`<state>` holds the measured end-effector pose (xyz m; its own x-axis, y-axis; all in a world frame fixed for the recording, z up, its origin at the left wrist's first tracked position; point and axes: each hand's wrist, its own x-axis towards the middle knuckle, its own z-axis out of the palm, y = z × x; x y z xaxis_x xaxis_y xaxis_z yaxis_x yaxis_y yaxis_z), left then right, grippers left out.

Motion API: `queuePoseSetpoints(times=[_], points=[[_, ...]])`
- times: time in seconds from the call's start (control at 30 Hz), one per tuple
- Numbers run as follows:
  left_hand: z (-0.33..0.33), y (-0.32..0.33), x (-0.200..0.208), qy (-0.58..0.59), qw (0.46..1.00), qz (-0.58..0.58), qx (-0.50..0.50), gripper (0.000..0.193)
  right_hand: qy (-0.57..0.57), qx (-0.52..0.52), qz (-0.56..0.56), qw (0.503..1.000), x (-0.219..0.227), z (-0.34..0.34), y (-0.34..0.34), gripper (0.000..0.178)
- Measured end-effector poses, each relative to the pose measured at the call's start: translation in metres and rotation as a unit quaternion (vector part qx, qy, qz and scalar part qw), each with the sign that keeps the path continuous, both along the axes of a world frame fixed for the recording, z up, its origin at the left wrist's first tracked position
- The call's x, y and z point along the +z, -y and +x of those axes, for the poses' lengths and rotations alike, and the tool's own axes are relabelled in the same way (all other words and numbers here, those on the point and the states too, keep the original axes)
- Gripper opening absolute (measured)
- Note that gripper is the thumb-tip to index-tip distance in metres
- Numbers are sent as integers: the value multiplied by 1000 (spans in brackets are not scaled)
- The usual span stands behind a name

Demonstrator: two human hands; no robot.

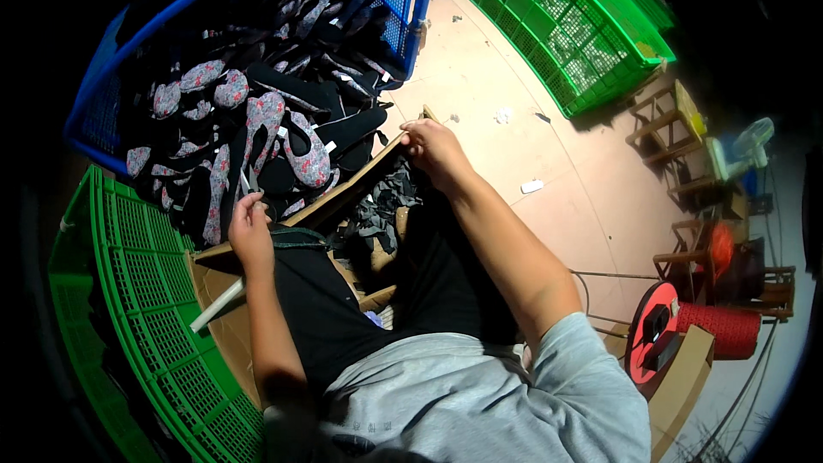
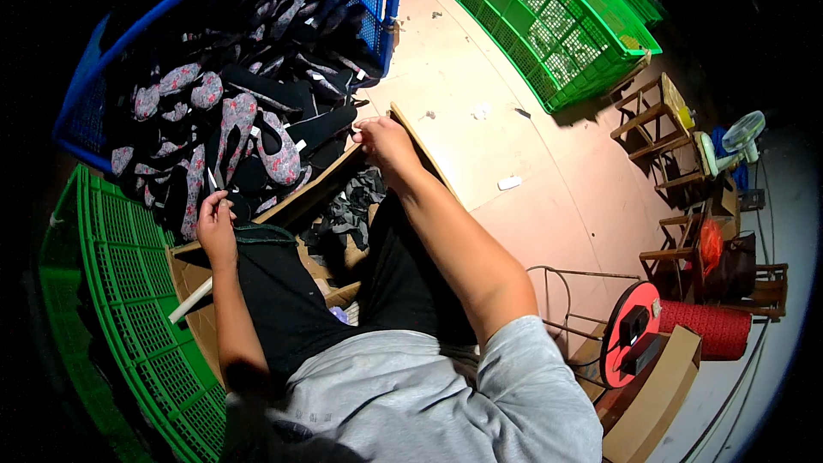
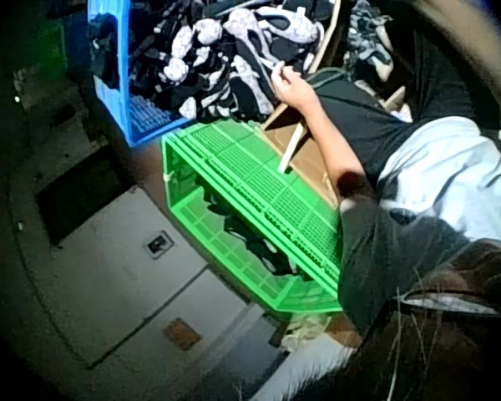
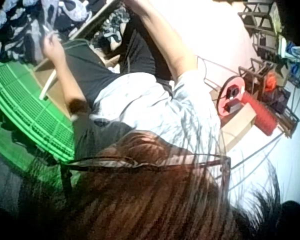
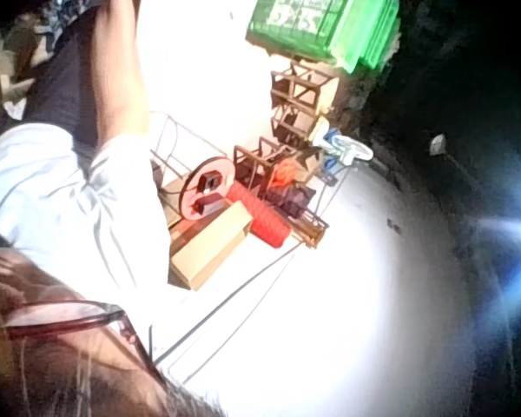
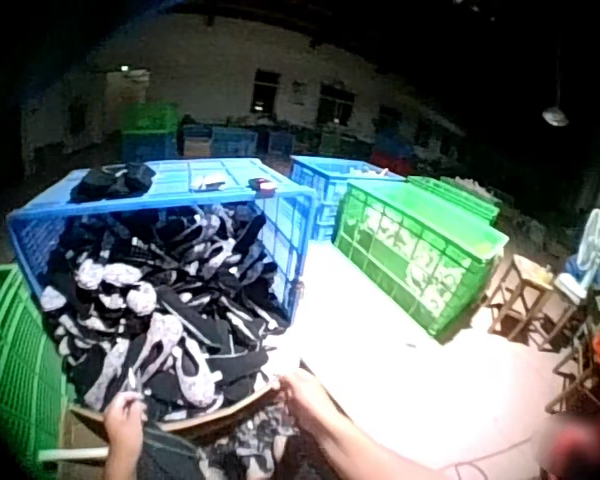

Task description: The person sits on a low stool and assembles slippers by hand. They pick up a floral-patterned slipper upper and a black sole from a blue crate, align them, and press the edges together to attach them. The person handles the items one at a time, manipulating the fabric and sole to ensure they are joined.

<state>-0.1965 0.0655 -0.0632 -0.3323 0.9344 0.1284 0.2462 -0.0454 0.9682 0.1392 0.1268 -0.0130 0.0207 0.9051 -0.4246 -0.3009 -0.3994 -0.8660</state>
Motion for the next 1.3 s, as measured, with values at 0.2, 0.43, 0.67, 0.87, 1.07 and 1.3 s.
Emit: queuePoseSetpoints(times=[0.2,0.43,0.67,0.87,1.07,1.3], points=[[2,-3,-8,-16,1000,4,-12,18,240,197,69,948,-35,-18,-4,20],[-2,-5,-3,-145,988,39,-16,16,428,314,236,814,-13,-46,22,25],[15,-2,18,-211,973,78,-52,15,414,217,254,847,16,-40,-10,25],[1,-6,4,-214,971,99,-35,16,556,136,210,793,-12,-10,-40,26],[2,-6,-7,-228,967,103,-48,16,473,158,130,857,-64,30,-56,25],[10,7,10,-220,969,107,-44,16,286,188,83,936,-59,49,-42,26]])
